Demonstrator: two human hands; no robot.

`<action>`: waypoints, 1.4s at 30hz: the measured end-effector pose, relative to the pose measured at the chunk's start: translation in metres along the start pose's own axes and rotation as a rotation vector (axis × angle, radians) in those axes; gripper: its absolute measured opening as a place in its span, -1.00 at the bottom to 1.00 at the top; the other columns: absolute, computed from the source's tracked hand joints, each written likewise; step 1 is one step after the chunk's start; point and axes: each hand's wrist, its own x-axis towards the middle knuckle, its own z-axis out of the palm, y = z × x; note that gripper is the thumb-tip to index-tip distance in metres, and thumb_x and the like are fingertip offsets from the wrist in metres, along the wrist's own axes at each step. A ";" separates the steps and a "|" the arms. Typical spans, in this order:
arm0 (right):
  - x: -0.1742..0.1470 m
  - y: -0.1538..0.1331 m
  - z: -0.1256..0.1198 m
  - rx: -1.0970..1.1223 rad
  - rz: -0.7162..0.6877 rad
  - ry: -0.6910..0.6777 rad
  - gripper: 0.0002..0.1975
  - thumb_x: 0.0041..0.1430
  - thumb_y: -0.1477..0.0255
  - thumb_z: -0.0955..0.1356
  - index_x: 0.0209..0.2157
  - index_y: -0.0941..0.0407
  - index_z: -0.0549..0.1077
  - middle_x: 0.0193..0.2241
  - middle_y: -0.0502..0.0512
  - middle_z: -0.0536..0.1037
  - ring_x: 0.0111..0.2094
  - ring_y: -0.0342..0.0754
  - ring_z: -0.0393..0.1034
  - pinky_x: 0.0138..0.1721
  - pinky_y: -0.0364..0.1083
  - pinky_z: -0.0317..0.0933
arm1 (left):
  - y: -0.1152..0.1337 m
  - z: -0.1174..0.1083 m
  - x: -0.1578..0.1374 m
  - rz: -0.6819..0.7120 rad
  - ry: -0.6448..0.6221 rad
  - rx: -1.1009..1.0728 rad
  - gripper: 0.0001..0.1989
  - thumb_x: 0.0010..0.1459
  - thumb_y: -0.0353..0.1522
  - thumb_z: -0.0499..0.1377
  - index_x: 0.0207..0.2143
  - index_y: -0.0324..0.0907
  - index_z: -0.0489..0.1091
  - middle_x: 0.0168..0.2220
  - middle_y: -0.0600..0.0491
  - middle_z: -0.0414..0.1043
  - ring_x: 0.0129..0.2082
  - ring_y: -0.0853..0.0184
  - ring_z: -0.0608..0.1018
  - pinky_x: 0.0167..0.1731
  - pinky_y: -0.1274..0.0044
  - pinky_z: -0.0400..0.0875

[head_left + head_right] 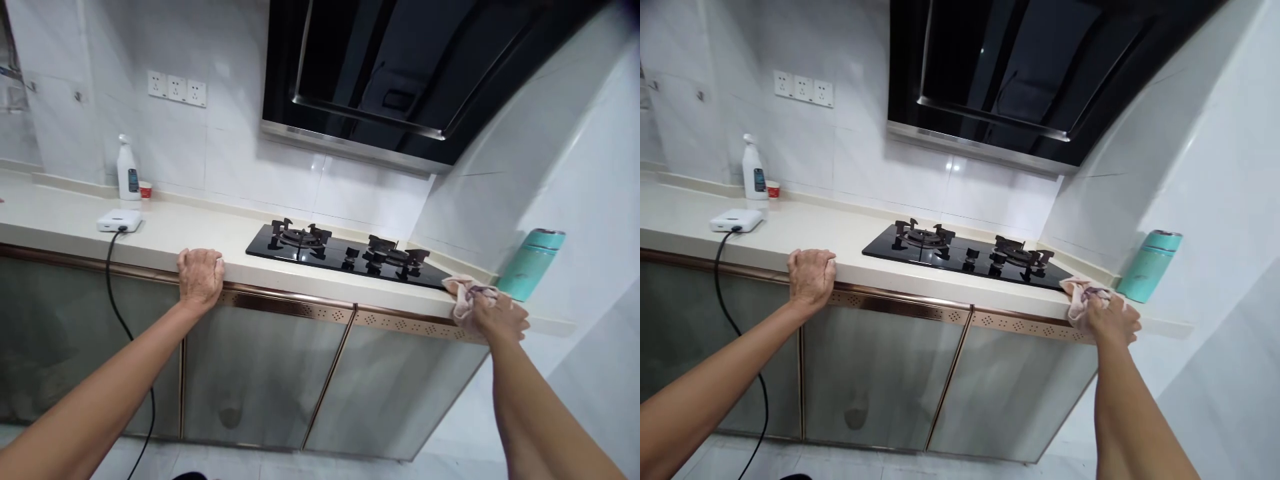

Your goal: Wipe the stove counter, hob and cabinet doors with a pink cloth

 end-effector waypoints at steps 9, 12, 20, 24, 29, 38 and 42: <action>-0.108 -0.118 -0.040 0.029 -0.211 -0.219 -0.34 0.31 -0.05 0.11 0.17 0.03 0.47 0.22 0.50 0.23 0.22 0.52 0.14 0.10 0.44 0.09 | 0.010 0.004 -0.001 -0.086 -0.007 -0.067 -0.69 0.33 -0.27 -0.08 -0.13 -0.13 0.43 -0.13 -0.13 0.45 0.04 0.01 0.40 0.35 0.08 -0.01; -0.171 -0.184 -0.066 0.075 -0.426 -0.246 -0.39 0.35 -0.02 0.10 0.16 0.01 0.46 0.15 0.45 0.32 0.18 0.45 0.17 0.08 0.43 0.08 | 0.010 0.002 -0.001 -0.084 -0.023 -0.083 -0.70 0.33 -0.27 -0.07 -0.14 -0.12 0.44 -0.13 -0.13 0.45 0.04 0.02 0.40 0.36 0.09 -0.02; -0.304 -0.339 -0.117 0.249 -0.953 -0.283 -0.36 0.43 0.00 0.06 0.10 0.16 0.46 0.16 0.52 0.34 0.16 0.47 0.15 0.11 0.48 -0.02 | 0.003 -0.009 -0.001 -0.014 -0.086 -0.053 -0.68 0.38 -0.26 -0.07 -0.10 -0.12 0.46 -0.10 -0.14 0.48 0.04 0.01 0.42 0.31 0.09 0.03; -0.318 -0.368 -0.125 0.273 -1.051 -0.311 -0.33 0.44 -0.02 0.03 0.16 0.13 0.44 0.24 0.47 0.27 0.21 0.44 0.13 0.14 0.44 0.00 | 0.001 -0.013 0.001 0.009 -0.100 -0.039 -0.68 0.38 -0.26 -0.07 -0.10 -0.10 0.46 -0.08 -0.14 0.50 0.04 0.02 0.43 0.29 0.10 0.06; -0.277 -0.358 -0.126 0.434 -1.171 -0.514 -0.46 0.45 0.01 0.12 0.28 -0.10 0.36 0.32 0.19 0.27 0.30 0.25 0.12 0.20 0.28 0.11 | -0.002 -0.019 0.003 0.010 -0.153 -0.059 -0.67 0.39 -0.25 -0.06 -0.07 -0.13 0.47 -0.06 -0.15 0.51 0.06 0.02 0.44 0.30 0.09 0.07; -0.138 -0.237 -0.079 0.272 -0.878 -0.414 -0.47 0.50 0.18 0.03 0.15 -0.04 0.50 0.27 0.11 0.40 0.32 0.09 0.19 0.24 0.21 0.15 | 0.036 -0.038 0.032 -0.055 -0.157 -0.202 -0.38 0.34 0.00 0.09 0.30 -0.15 0.31 0.30 -0.25 0.23 0.35 -0.05 0.25 0.30 0.09 0.16; -0.125 -0.193 -0.041 0.171 -0.849 -0.479 -0.50 0.47 0.25 0.08 0.17 0.00 0.50 0.23 0.16 0.47 0.31 0.13 0.27 0.22 0.21 0.22 | 0.091 -0.032 0.048 0.226 -0.459 -0.168 -0.28 0.16 0.18 0.21 0.28 0.12 0.35 0.48 -0.07 -0.02 0.45 -0.25 -0.01 0.28 -0.15 0.00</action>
